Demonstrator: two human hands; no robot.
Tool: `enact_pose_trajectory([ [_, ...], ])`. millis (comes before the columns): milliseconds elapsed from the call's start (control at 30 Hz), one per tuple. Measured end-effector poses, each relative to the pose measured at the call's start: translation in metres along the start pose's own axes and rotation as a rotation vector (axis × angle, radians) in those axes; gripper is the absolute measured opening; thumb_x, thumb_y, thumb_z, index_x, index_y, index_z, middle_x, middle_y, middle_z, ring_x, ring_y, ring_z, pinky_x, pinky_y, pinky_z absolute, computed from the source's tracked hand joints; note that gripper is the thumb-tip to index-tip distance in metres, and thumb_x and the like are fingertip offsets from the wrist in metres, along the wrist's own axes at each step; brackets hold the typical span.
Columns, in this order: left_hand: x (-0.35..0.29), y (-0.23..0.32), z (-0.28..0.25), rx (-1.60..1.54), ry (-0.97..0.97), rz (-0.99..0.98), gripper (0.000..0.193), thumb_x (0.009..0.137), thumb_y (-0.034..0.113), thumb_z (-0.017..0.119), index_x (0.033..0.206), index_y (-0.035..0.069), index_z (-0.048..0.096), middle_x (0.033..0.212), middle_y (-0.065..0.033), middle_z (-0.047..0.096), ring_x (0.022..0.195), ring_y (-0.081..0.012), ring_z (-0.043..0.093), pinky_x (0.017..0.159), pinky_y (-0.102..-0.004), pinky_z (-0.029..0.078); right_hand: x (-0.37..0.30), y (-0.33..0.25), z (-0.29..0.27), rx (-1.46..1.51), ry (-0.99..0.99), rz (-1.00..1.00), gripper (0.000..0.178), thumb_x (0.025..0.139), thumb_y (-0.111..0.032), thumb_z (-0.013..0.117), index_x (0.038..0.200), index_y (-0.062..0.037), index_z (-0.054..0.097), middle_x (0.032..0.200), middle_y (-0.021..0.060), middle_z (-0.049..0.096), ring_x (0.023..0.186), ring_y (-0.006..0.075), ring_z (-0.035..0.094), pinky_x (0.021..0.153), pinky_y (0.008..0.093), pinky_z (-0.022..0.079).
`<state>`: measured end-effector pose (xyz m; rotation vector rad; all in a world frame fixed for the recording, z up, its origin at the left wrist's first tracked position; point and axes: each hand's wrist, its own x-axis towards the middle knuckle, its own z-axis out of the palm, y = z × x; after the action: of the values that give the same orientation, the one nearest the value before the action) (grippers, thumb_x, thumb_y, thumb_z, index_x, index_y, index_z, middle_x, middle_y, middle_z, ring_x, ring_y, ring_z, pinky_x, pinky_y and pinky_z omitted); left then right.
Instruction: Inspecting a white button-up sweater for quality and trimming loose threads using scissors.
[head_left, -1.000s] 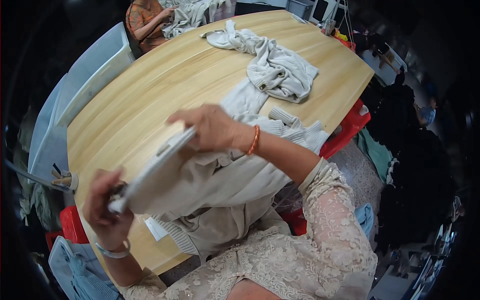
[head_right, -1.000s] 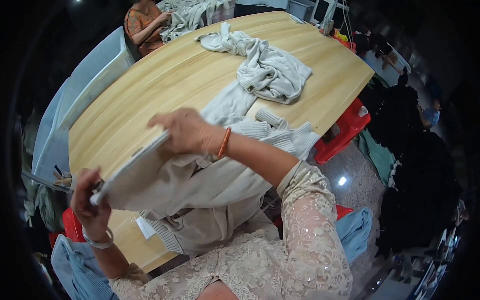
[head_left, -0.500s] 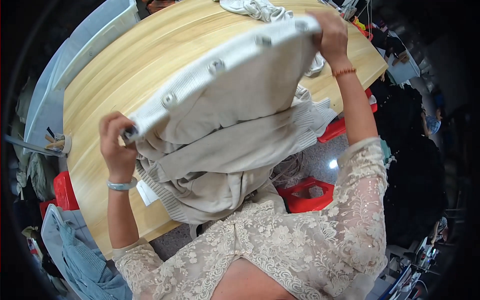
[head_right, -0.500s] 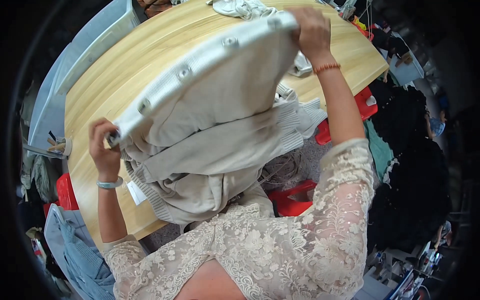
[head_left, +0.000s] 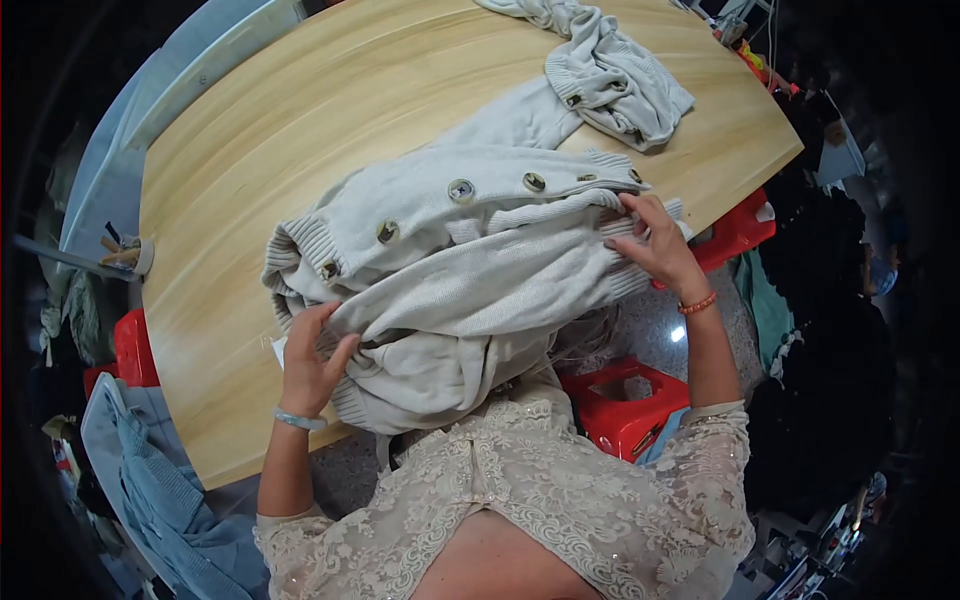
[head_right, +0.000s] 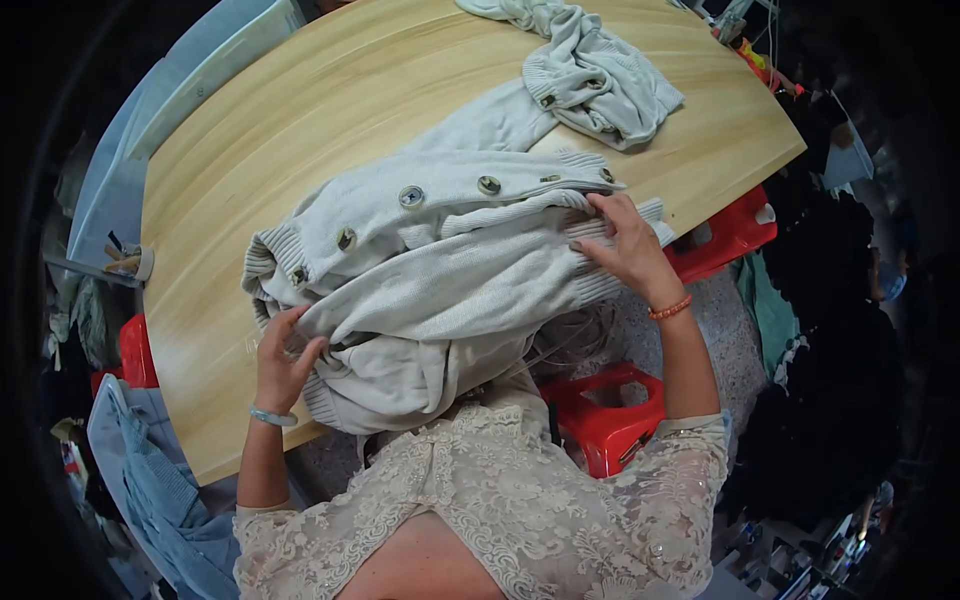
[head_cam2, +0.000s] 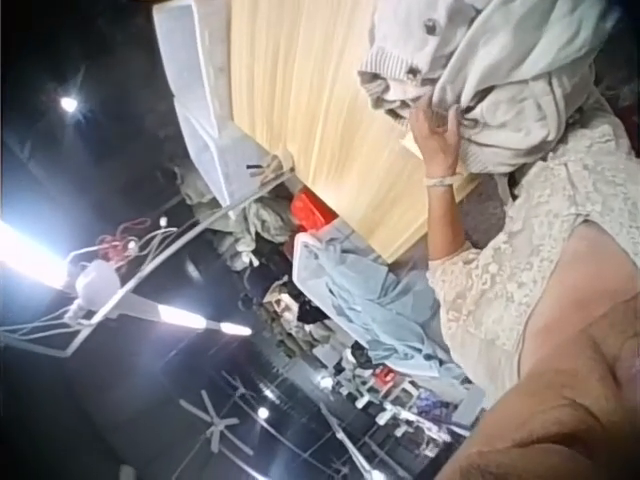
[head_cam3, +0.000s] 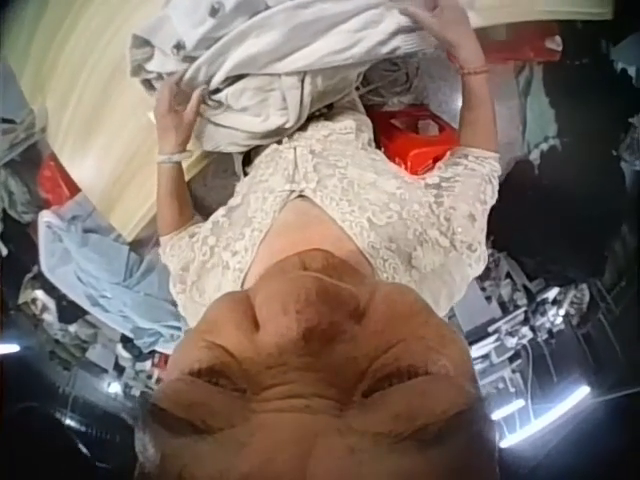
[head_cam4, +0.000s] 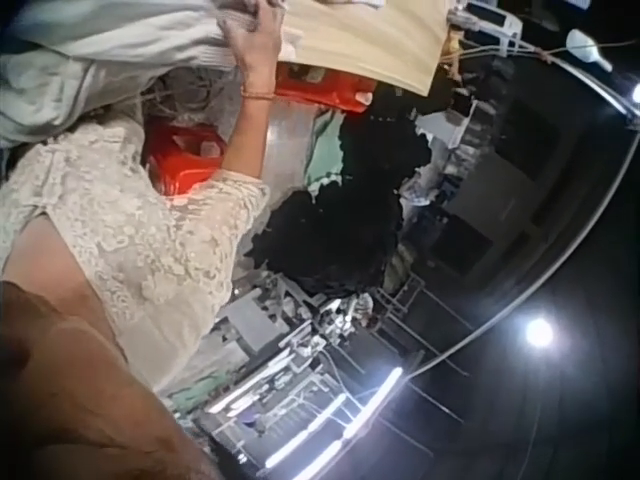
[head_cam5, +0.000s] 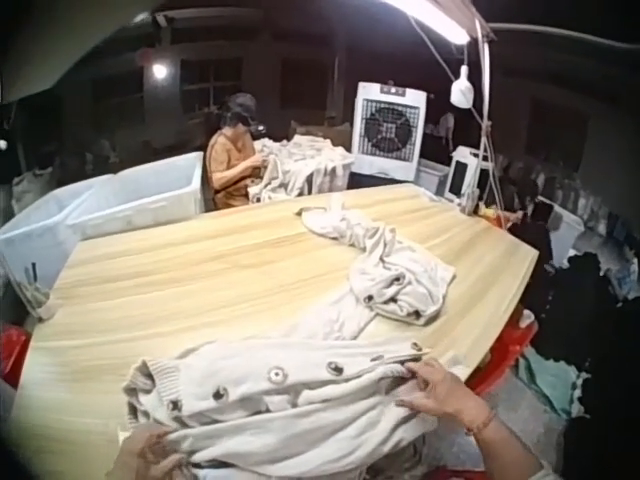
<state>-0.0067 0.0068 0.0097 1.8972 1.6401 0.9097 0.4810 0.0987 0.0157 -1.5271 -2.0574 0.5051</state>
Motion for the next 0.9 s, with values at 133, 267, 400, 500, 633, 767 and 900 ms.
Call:
enact_pose_trajectory([
  [133,0.002,-0.015,-0.002,-0.425,-0.04,-0.201,0.038,0.081,0.002,0.071,0.117,0.0,0.06,0.108,-0.0049,0.064,0.097,-0.0126,0.06,0.087,-0.0261,0.048,0.0,-0.013,0.005,0.079,-0.082,0.288,0.063,0.076,-0.011,0.075,0.134,-0.007,0.051,0.09,0.006,0.057,0.068,0.0141,0.053,0.065,0.0284,0.047],
  [267,-0.005,-0.032,-0.018,-0.622,-0.116,-0.25,0.04,0.081,0.0,0.071,0.12,0.001,0.057,0.108,-0.0035,0.063,0.097,-0.0101,0.058,0.088,-0.0253,0.047,-0.005,-0.03,0.004,0.119,0.009,0.116,0.059,0.078,-0.003,0.071,0.133,-0.0082,0.052,0.094,0.0061,0.06,0.07,0.0139,0.054,0.066,0.0274,0.048],
  [400,-0.012,-0.037,-0.023,-0.539,-0.126,-0.376,0.027,0.083,0.002,0.07,0.109,0.0,0.063,0.095,-0.0004,0.066,0.084,-0.0067,0.058,0.078,-0.0227,0.048,0.0,-0.058,0.012,0.018,0.097,-0.132,0.052,0.078,-0.002,0.07,0.128,-0.0062,0.056,0.108,0.0115,0.062,0.092,0.0241,0.059,0.082,0.0334,0.048],
  [500,-0.012,-0.031,-0.022,-0.56,-0.055,-0.277,0.019,0.083,0.002,0.07,0.102,0.0,0.066,0.089,0.0014,0.066,0.078,-0.0051,0.056,0.072,-0.0212,0.047,0.01,-0.078,0.025,-0.072,0.092,-0.321,0.05,0.075,-0.008,0.073,0.124,-0.0057,0.059,0.117,0.0145,0.061,0.109,0.0306,0.057,0.097,0.0385,0.043],
  [633,-0.01,-0.021,-0.026,-0.618,-0.037,-0.162,0.018,0.083,0.002,0.07,0.1,0.0,0.067,0.087,0.0021,0.065,0.077,-0.0043,0.055,0.07,-0.0201,0.046,0.022,-0.091,0.034,-0.117,-0.021,-0.273,0.049,0.072,-0.018,0.076,0.118,-0.0072,0.062,0.113,0.0123,0.064,0.11,0.0306,0.056,0.097,0.0403,0.042],
  [767,-0.006,-0.022,-0.035,-0.572,-0.042,-0.101,0.016,0.082,0.002,0.072,0.097,0.0,0.068,0.083,0.002,0.065,0.074,-0.0041,0.056,0.068,-0.0199,0.046,0.019,-0.094,0.014,0.148,-0.265,-0.061,0.024,0.076,-0.02,0.079,0.088,-0.0016,0.068,0.08,0.0101,0.067,0.074,0.0187,0.063,0.069,0.0288,0.048],
  [900,0.003,-0.021,-0.029,-0.667,-0.118,-0.143,0.013,0.086,0.005,0.068,0.097,0.0,0.068,0.079,0.0022,0.065,0.07,-0.0039,0.056,0.063,-0.0203,0.046,0.023,-0.09,-0.022,0.147,0.12,-0.001,0.02,0.079,-0.021,0.077,0.078,-0.0024,0.068,0.071,0.0076,0.065,0.064,0.0154,0.061,0.06,0.0289,0.048],
])
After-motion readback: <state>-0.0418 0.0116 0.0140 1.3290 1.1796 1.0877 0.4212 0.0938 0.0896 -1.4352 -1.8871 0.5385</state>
